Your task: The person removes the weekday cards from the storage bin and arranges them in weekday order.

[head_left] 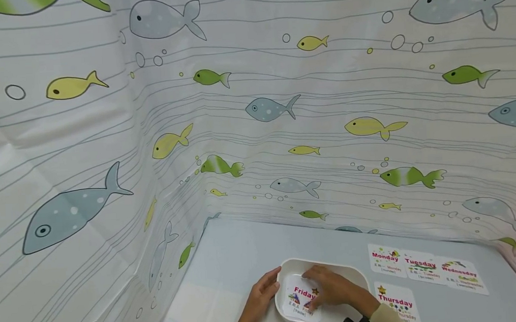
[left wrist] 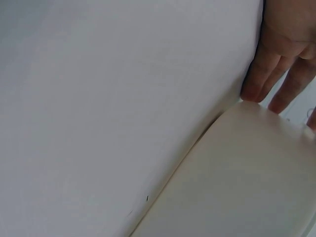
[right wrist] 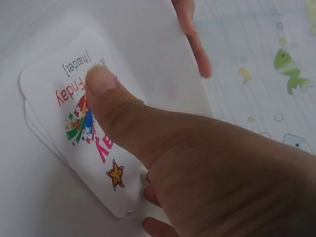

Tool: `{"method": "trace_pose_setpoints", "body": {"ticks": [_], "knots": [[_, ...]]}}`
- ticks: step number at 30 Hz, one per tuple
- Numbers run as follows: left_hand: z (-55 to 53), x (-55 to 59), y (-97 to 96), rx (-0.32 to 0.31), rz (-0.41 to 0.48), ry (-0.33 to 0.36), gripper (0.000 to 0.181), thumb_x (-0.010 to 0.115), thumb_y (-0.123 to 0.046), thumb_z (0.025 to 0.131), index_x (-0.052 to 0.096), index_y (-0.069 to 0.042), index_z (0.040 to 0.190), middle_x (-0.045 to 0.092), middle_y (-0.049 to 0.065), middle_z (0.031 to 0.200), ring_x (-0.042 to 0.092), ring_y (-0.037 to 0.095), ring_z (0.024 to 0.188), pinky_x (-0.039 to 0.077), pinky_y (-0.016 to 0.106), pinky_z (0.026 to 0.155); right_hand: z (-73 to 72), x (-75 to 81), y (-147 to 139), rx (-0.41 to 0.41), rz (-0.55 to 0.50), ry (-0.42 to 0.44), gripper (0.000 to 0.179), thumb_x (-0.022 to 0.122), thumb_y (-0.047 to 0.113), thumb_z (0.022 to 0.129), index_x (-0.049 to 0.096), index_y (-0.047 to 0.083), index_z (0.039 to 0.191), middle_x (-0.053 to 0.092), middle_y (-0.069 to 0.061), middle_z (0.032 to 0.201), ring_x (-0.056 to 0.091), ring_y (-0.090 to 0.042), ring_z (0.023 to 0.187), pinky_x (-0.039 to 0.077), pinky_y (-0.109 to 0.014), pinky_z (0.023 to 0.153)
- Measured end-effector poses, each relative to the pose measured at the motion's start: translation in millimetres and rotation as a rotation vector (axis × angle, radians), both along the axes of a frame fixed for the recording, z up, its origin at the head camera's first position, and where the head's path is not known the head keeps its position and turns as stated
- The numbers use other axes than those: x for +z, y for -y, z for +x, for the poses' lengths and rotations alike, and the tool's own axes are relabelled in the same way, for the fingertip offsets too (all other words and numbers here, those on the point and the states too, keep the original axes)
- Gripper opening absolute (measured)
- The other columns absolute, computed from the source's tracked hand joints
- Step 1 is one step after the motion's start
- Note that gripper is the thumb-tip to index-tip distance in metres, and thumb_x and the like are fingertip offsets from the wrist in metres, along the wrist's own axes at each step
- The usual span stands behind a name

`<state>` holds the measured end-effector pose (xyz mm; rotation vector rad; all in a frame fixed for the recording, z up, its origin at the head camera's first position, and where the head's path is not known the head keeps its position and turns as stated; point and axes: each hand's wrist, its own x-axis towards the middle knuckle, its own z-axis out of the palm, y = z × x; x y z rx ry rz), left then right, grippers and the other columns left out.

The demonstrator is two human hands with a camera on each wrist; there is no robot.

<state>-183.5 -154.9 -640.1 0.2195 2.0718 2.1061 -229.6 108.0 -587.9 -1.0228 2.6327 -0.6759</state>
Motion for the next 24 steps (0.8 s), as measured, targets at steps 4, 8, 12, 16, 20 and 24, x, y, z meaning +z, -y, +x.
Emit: {"method": "trace_pose_setpoints", "body": {"ticks": [4, 8, 12, 16, 20, 24], "knots": [[-0.7, -0.7, -0.2, -0.005, 0.007, -0.003, 0.045, 0.053, -0.026, 0.104, 0.049, -0.020, 0.148, 0.047, 0.013, 0.154, 0.044, 0.033, 0.143, 0.047, 0.024, 0.108, 2.2, -1.6, 0.3, 0.013, 0.003, -0.032, 0.088, 0.082, 0.063, 0.067, 0.057, 0.013, 0.135, 0.059, -0.001, 0.124, 0.052, -0.007, 0.101, 0.055, -0.032, 0.092], [-0.8, -0.4, -0.5, -0.011, 0.024, -0.007, 0.045, 0.053, -0.025, 0.104, 0.048, -0.020, 0.148, 0.047, 0.013, 0.154, 0.045, 0.032, 0.142, 0.047, 0.021, 0.107, 3.3, -5.4, -0.6, 0.039, 0.004, -0.099, 0.091, 0.081, 0.065, 0.066, 0.057, 0.012, 0.135, 0.057, 0.000, 0.120, 0.049, -0.005, 0.098, 0.053, -0.027, 0.089], [-1.5, 1.9, 0.1, -0.006, 0.021, -0.012, 0.045, 0.053, -0.025, 0.104, 0.048, -0.020, 0.148, 0.047, 0.013, 0.154, 0.044, 0.032, 0.143, 0.047, 0.021, 0.107, 1.6, -7.5, -0.9, 0.061, 0.014, -0.145, 0.093, 0.079, 0.068, 0.064, 0.056, 0.013, 0.136, 0.057, 0.001, 0.120, 0.048, -0.004, 0.098, 0.052, -0.025, 0.088], [-1.1, 3.7, 0.9, 0.001, -0.006, -0.005, 0.045, 0.052, -0.027, 0.104, 0.048, -0.021, 0.148, 0.047, 0.012, 0.154, 0.044, 0.032, 0.143, 0.047, 0.025, 0.109, 1.0, -8.0, -1.1, 0.076, 0.031, -0.161, 0.093, 0.080, 0.067, 0.064, 0.056, 0.013, 0.136, 0.056, 0.001, 0.121, 0.048, -0.004, 0.099, 0.052, -0.026, 0.089], [0.2, 3.1, 1.5, 0.000, -0.016, -0.006, 0.045, 0.053, -0.027, 0.104, 0.048, -0.020, 0.148, 0.047, 0.012, 0.153, 0.044, 0.033, 0.143, 0.046, 0.026, 0.110, 1.7, -8.0, -1.3, 0.073, 0.032, -0.146, 0.090, 0.082, 0.062, 0.065, 0.057, 0.014, 0.136, 0.056, 0.001, 0.122, 0.048, -0.005, 0.100, 0.053, -0.026, 0.090], [1.1, 2.7, 2.1, -0.013, -0.007, -0.007, 0.046, 0.053, -0.029, 0.104, 0.047, -0.020, 0.149, 0.046, 0.013, 0.154, 0.044, 0.033, 0.143, 0.046, 0.024, 0.110, 2.2, -7.8, -2.3, 0.089, 0.013, -0.151, 0.085, 0.085, 0.057, 0.066, 0.057, 0.014, 0.135, 0.056, 0.001, 0.120, 0.047, -0.003, 0.098, 0.052, -0.024, 0.087]]}}
